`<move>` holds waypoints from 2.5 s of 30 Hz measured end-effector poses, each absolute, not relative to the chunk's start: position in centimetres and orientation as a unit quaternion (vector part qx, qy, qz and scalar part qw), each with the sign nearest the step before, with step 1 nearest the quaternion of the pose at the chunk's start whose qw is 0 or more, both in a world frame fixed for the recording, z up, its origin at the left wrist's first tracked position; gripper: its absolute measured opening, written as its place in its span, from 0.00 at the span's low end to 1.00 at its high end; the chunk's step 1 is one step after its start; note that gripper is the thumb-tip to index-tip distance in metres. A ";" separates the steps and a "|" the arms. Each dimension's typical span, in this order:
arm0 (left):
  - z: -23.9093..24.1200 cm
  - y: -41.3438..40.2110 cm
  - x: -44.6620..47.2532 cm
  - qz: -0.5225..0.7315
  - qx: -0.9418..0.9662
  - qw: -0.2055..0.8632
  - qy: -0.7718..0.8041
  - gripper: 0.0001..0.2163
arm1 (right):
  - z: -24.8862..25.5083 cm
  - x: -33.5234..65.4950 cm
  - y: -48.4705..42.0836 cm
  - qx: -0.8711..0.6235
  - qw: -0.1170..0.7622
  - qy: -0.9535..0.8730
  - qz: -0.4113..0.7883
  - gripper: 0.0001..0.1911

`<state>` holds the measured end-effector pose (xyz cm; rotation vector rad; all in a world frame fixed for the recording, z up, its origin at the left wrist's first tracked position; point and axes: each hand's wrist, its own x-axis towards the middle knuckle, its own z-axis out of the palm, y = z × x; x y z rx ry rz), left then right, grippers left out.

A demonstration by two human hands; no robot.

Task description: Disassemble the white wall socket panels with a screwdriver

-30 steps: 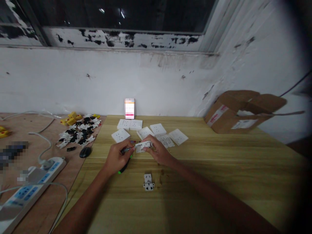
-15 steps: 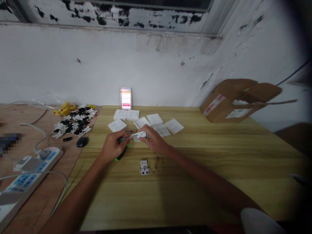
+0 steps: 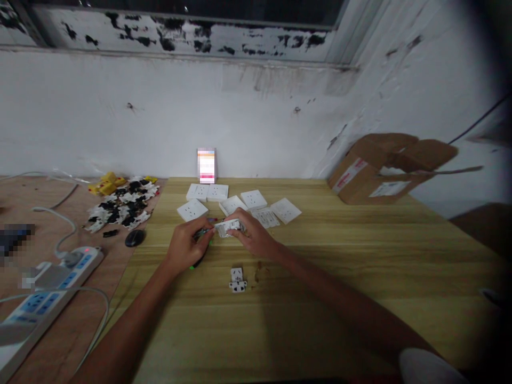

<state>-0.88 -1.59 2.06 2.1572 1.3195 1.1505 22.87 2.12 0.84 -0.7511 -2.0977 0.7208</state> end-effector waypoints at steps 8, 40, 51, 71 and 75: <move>2.1 -1.6 -1.0 0.420 0.757 0.208 0.456 0.09 | 1.0 22.9 2.0 -0.303 0.386 -0.814 0.312 0.11; 2.2 -1.5 -1.8 0.414 0.771 0.238 0.422 0.11 | 1.5 23.2 1.9 -0.292 0.354 -0.808 0.369 0.11; 1.4 -1.2 -2.0 0.407 0.748 0.305 0.426 0.14 | 0.7 23.2 2.1 -0.279 0.344 -0.796 0.412 0.12; 1.7 -1.4 -2.1 0.412 0.769 0.280 0.401 0.14 | -0.1 23.4 2.5 -0.244 0.321 -0.755 0.518 0.17; 1.1 -1.1 -2.1 0.420 0.744 0.318 0.412 0.17 | -0.9 23.0 2.5 -0.239 0.323 -0.735 0.547 0.19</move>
